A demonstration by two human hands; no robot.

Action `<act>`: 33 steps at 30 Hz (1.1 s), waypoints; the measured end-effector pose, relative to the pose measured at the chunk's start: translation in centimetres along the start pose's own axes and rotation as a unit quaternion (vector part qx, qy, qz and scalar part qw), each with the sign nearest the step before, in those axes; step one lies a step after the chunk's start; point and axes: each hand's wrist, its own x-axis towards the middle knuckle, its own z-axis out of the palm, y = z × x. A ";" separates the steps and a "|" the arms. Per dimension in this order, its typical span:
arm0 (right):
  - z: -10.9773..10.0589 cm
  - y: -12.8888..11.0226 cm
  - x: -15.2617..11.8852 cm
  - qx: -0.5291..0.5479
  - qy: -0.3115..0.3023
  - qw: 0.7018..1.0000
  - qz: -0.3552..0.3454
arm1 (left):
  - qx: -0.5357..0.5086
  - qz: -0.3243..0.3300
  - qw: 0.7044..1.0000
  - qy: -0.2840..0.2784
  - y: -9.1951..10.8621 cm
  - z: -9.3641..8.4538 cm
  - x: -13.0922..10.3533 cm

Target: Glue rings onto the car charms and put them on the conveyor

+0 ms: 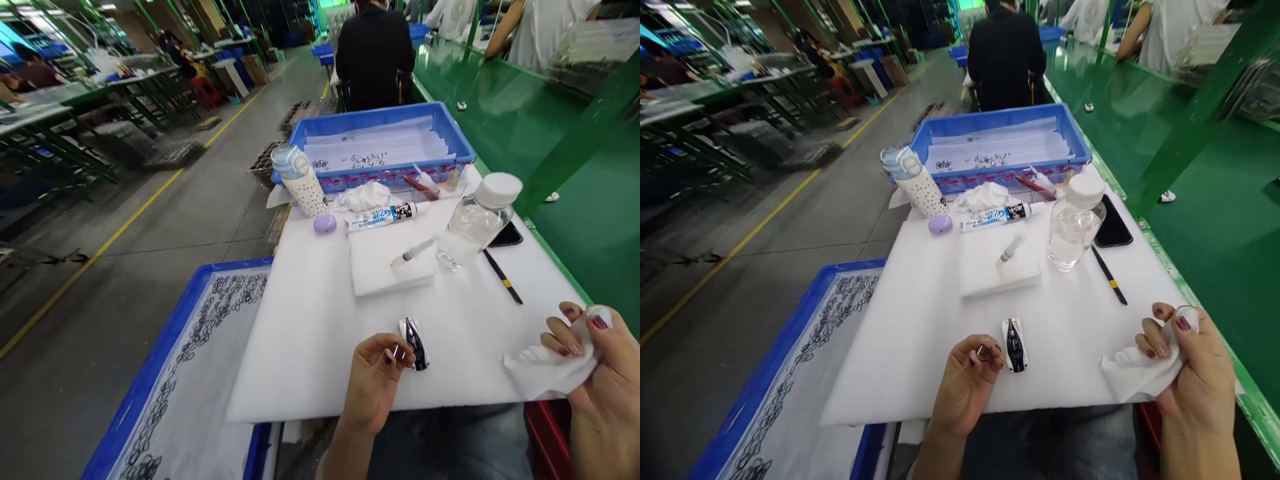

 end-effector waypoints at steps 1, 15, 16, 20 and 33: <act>0.5 0.2 -0.9 -0.028 -0.023 0.999 -0.002 | -0.005 0.002 1.000 -0.004 0.0 -0.1 0.0; 9.5 2.8 -7.0 -0.341 -0.384 0.700 -0.496 | -0.031 -0.010 0.999 0.005 0.1 -0.2 -0.1; 9.4 2.5 -6.8 -0.353 -0.394 0.676 -0.513 | -0.029 -0.010 1.000 0.006 0.1 -0.2 -0.1; 8.8 0.7 -6.0 -0.408 -0.379 0.635 -0.536 | -0.026 -0.021 0.999 -0.025 0.2 -0.2 0.0; 7.1 -0.6 -5.0 -0.461 -0.332 0.638 -0.520 | 0.005 0.027 0.999 -0.026 -0.2 0.0 0.1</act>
